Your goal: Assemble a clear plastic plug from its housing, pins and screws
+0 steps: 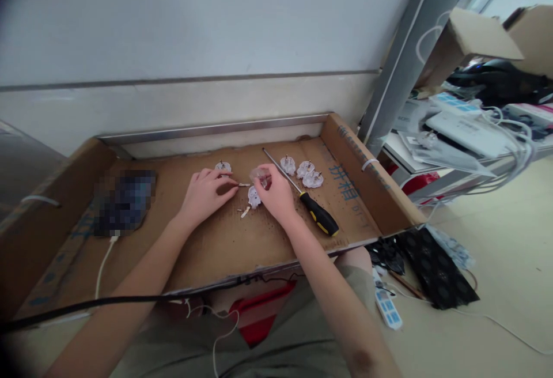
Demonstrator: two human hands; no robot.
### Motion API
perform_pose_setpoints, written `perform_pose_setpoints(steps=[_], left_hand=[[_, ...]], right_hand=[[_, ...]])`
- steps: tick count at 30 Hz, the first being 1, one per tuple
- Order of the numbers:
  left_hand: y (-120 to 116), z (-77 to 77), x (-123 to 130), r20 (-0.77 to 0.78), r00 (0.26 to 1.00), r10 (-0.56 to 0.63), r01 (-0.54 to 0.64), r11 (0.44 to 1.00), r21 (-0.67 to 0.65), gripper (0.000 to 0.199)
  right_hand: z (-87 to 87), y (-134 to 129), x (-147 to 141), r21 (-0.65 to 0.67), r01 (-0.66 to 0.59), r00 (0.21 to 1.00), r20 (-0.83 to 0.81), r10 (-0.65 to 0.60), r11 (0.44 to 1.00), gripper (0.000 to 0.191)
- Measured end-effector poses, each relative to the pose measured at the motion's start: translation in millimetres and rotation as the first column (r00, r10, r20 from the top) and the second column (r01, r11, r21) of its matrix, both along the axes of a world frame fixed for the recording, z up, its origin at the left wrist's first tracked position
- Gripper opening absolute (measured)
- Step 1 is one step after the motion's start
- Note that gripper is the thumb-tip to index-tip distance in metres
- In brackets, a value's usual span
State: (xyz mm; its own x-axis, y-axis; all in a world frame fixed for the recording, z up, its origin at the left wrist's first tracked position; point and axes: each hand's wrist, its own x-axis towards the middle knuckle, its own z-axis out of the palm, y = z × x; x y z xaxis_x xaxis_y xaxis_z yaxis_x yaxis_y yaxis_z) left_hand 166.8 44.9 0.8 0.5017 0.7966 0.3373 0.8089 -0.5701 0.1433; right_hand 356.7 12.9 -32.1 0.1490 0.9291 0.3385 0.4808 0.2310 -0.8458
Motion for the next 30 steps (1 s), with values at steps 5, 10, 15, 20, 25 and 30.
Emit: perform_pose_setpoints(steps=[5,10,15,20,25,30], left_hand=[[-1,2.9,4,0.085,0.996,-0.002,0.001,1.0,0.011,0.016],[-3,3.0,12,0.267,0.963,-0.031,0.013,0.998,0.07,0.015],[-4,-3.3,16,0.243,0.961,-0.134,0.096,0.982,0.164,0.011],[-5,-3.5,16,0.236,0.955,-0.181,0.114,0.955,0.274,0.011],[-7,-0.8,19,0.269,0.942,-0.201,0.1,0.932,0.349,0.012],[-8,-0.5,21,0.276,0.937,-0.216,0.108,0.927,0.359,0.013]], right_hand=[[0.1,0,0,-0.002,-0.002,1.0,-0.003,0.002,1.0,0.036],[0.4,0,-1,0.006,-0.034,0.999,0.001,0.034,0.999,0.037],[1.0,0,-2,-0.004,-0.063,0.998,-0.01,0.063,0.998,0.037],[2.5,-1,-4,-0.02,-0.102,0.994,-0.05,0.101,0.995,0.035],[4.0,-1,-6,-0.029,-0.124,0.987,-0.108,0.121,0.992,0.034],[6.9,-2,-6,-0.038,-0.154,0.976,-0.16,0.146,0.987,0.033]])
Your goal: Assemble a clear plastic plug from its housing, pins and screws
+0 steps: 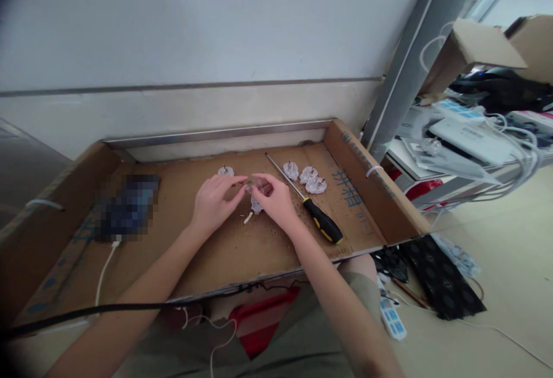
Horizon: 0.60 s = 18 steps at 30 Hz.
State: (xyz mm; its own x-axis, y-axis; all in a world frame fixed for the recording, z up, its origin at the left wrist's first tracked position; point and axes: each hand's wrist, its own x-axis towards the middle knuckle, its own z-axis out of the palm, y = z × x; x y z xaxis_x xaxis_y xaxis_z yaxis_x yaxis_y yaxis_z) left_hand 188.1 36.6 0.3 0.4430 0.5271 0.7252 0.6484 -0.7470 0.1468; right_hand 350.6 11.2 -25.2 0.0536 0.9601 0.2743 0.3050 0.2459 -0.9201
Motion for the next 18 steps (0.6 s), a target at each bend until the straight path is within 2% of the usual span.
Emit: perform_pose_setpoints(steps=[9,13,18], left_hand=[[1,-5.1,4,0.068,0.997,-0.047,0.049,0.998,-0.031,0.018],[6,-2.2,-4,0.071,0.997,0.029,-0.023,0.997,-0.079,0.022],[13,-6.8,-15,-0.171,0.978,0.12,-0.149,0.974,-0.17,0.017]], right_hand=[[4.0,0,-2,-0.067,-0.069,0.982,-0.178,0.056,0.995,0.029],[2.1,8,4,-0.154,-0.002,0.957,-0.286,-0.042,0.988,0.031],[0.5,13,11,-0.246,0.07,0.916,-0.367,-0.16,0.967,0.034]])
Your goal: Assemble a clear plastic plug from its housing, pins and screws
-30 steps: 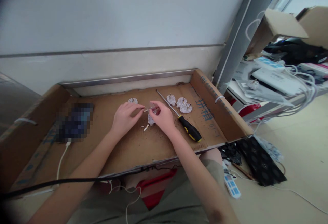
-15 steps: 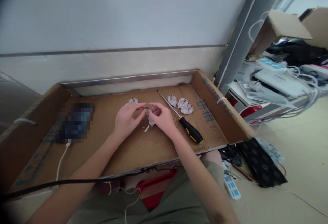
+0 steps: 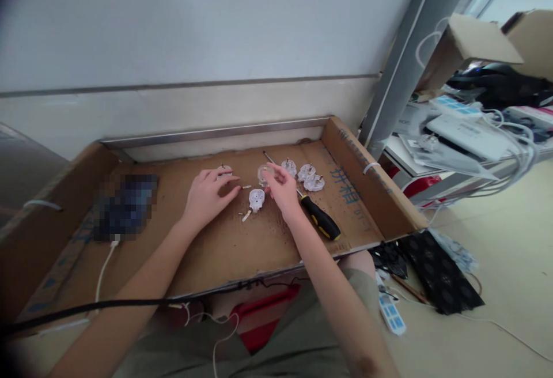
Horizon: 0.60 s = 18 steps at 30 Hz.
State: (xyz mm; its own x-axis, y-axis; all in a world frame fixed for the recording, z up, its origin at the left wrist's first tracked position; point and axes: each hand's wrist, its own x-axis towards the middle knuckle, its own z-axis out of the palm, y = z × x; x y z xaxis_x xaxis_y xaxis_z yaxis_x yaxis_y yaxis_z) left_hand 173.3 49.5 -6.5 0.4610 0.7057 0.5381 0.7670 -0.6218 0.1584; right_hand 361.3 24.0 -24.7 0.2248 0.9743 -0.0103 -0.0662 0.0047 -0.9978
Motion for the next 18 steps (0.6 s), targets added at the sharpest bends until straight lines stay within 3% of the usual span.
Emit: perform_pose_setpoints(steps=[3,6,12,15,18], left_hand=[[0,-4.7,1,-0.109,0.994,0.012,-0.015,0.999,-0.032,0.015],[-1,-5.6,3,-0.123,0.992,0.003,-0.007,1.0,-0.03,0.016],[-3,1.4,6,0.132,0.99,0.047,-0.054,0.997,0.05,0.014],[-7,3.7,10,0.236,0.972,-0.019,0.001,0.997,0.079,0.012],[-11,4.3,15,0.224,0.97,-0.095,0.076,0.993,0.091,0.015]], right_hand=[[0.9,-1,-2,-0.013,-0.009,1.0,-0.029,0.009,1.0,0.034],[2.4,-2,-4,-0.018,-0.013,0.999,-0.044,0.012,1.0,0.034],[5.2,-3,-5,-0.017,-0.022,0.999,-0.043,0.022,1.0,0.033],[5.6,-3,-6,-0.015,-0.057,0.997,-0.046,0.056,0.998,0.032],[4.2,-3,-6,-0.024,-0.085,0.995,-0.059,0.084,0.996,0.034]])
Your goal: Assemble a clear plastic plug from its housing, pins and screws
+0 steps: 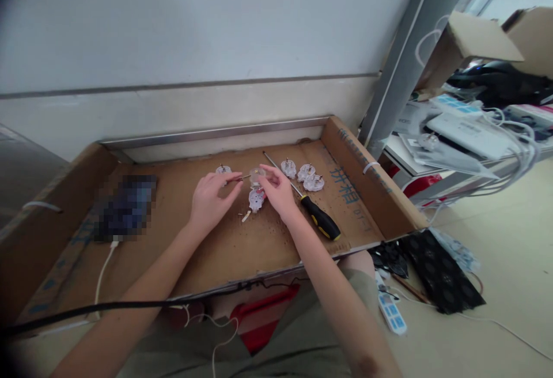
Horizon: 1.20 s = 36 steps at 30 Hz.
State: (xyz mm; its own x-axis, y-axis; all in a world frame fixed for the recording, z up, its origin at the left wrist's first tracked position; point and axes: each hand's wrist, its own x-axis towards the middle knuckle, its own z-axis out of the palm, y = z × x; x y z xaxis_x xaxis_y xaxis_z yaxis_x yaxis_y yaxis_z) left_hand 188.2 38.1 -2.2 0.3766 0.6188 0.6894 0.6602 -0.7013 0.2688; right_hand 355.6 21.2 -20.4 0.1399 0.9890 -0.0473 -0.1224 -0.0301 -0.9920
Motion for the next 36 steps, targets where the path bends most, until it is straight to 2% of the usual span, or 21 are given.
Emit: perform_pose_setpoints(steps=[12,18,25,32,36], left_hand=[[-4.7,1.1,1.0,-0.189,0.981,-0.04,0.056,0.995,0.084,0.019],[-7.6,-1.2,5.5,-0.213,0.973,-0.085,0.097,0.994,0.046,0.023],[-5.0,-2.6,2.2,-0.212,0.977,-0.022,0.032,0.998,0.047,0.027],[-7.1,-2.8,6.4,-0.261,0.965,-0.038,0.058,0.996,0.072,0.028],[-10.8,-3.4,8.5,-0.249,0.965,-0.077,0.089,0.995,0.038,0.03]], right_hand=[[-0.2,-0.8,1.0,-0.047,-0.013,0.999,-0.031,0.011,0.999,0.032],[2.3,-3.1,0.6,-0.046,-0.062,0.997,-0.045,0.06,0.997,0.031],[0.2,-2.3,1.5,-0.044,-0.052,0.998,-0.048,0.05,0.998,0.032],[1.0,-4.0,1.3,-0.063,-0.064,0.996,-0.067,0.059,0.996,0.032],[4.7,-6.3,0.0,-0.067,-0.089,0.992,-0.092,0.083,0.994,0.031]])
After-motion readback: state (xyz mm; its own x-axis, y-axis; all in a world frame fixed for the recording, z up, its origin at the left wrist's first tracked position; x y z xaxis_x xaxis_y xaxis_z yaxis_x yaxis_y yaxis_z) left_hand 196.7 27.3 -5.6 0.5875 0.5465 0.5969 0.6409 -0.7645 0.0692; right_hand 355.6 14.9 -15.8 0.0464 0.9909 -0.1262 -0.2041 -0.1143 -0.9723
